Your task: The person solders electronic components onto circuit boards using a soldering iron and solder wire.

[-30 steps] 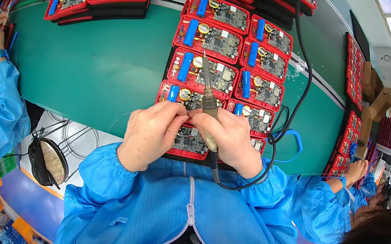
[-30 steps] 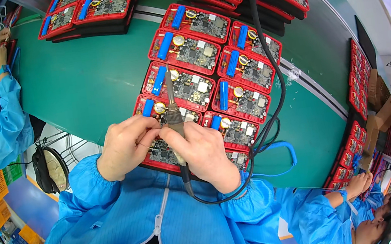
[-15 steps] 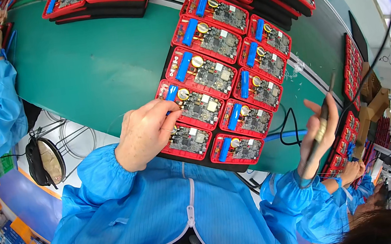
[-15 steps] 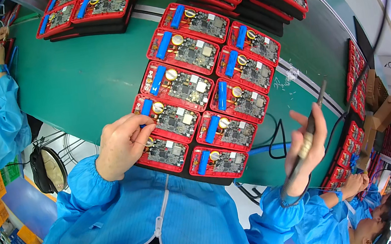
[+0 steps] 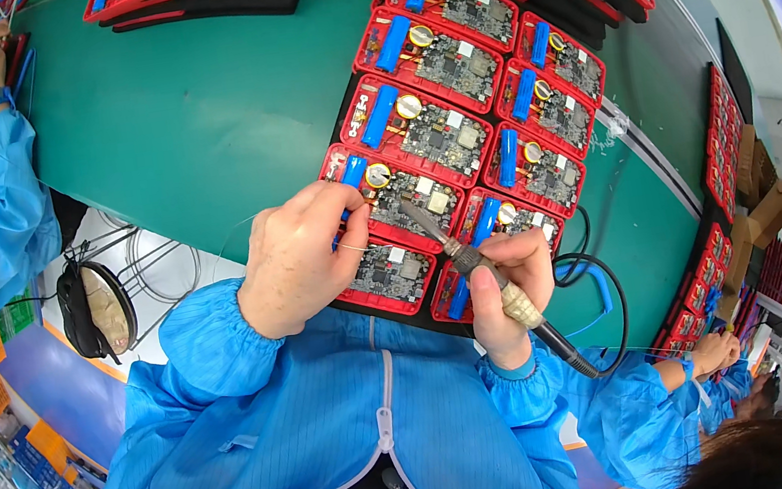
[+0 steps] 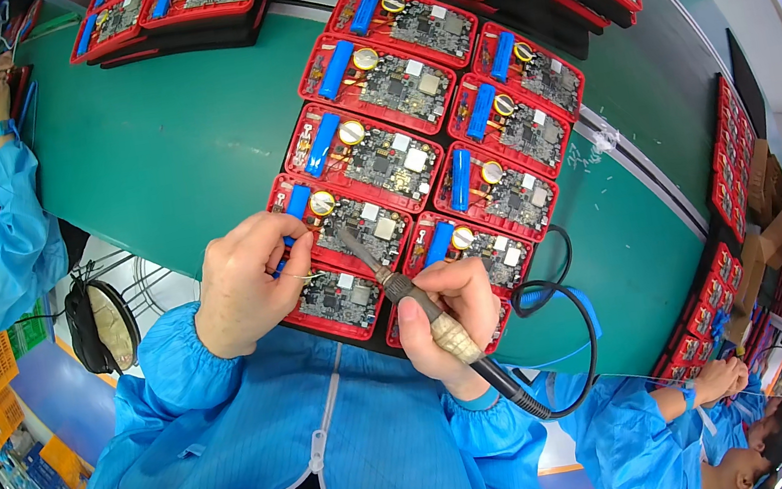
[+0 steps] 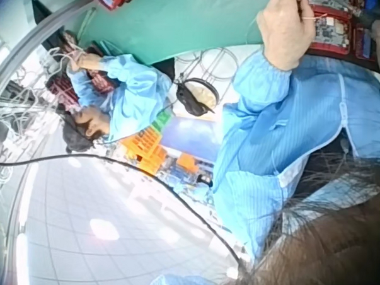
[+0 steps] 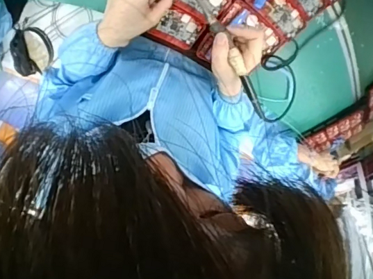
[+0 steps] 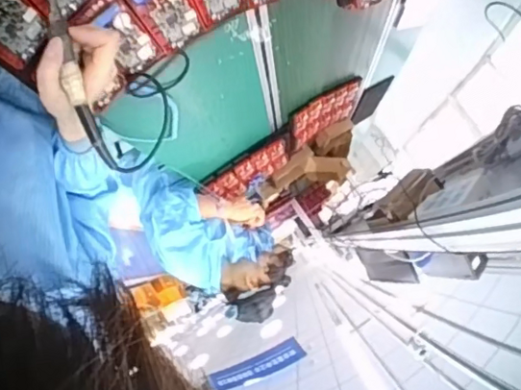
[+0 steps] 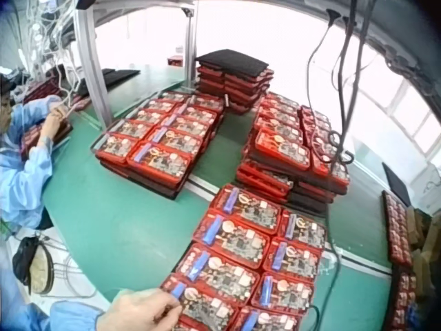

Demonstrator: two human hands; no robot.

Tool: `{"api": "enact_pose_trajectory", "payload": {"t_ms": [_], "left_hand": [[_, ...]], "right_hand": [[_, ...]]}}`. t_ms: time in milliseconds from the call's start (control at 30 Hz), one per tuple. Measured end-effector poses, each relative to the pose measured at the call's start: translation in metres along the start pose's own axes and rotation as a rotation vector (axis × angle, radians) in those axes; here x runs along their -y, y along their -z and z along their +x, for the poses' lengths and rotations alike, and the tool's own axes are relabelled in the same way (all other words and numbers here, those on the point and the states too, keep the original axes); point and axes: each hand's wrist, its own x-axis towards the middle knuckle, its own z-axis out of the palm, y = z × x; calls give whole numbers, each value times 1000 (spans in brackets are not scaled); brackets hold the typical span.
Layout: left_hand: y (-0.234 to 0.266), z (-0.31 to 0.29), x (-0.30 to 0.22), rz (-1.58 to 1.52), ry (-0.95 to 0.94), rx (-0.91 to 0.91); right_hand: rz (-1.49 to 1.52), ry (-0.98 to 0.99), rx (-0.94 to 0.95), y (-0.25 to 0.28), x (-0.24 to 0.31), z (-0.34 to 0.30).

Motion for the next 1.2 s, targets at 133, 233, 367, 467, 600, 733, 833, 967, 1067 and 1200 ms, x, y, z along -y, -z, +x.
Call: {"api": "enact_pose_trajectory", "payload": {"t_ms": [133, 233, 367, 467, 600, 733, 833, 967, 1067, 1200], "left_hand": [[0, 1, 1, 49, -22, 20], [1, 0, -1, 89, -22, 30], [0, 1, 1, 82, -16, 38], [1, 2, 0, 89, -17, 48], [0, 3, 0, 88, -21, 56], [0, 5, -2, 90, -12, 68], [0, 6, -2, 92, -13, 77], [-1, 5, -1, 108, -23, 79], [-3, 7, -4, 110, -13, 68], [-5, 6, -3, 155, -47, 61]], "right_hand": [[-98, 17, 1, -4, -1, 0], [-164, -57, 89, -1, -4, -2], [-162, 2, 5, -7, -9, 0], [-180, 14, 14, -7, -8, 2], [-187, 40, 18, -7, -10, 2], [-186, 18, 26, -6, -9, 1], [-137, 30, -34, -8, -8, 3], [-182, 59, 4, -6, -8, 3], [-208, 66, 16, -7, -9, 3], [-199, 93, 13, -7, -11, 4]]}}
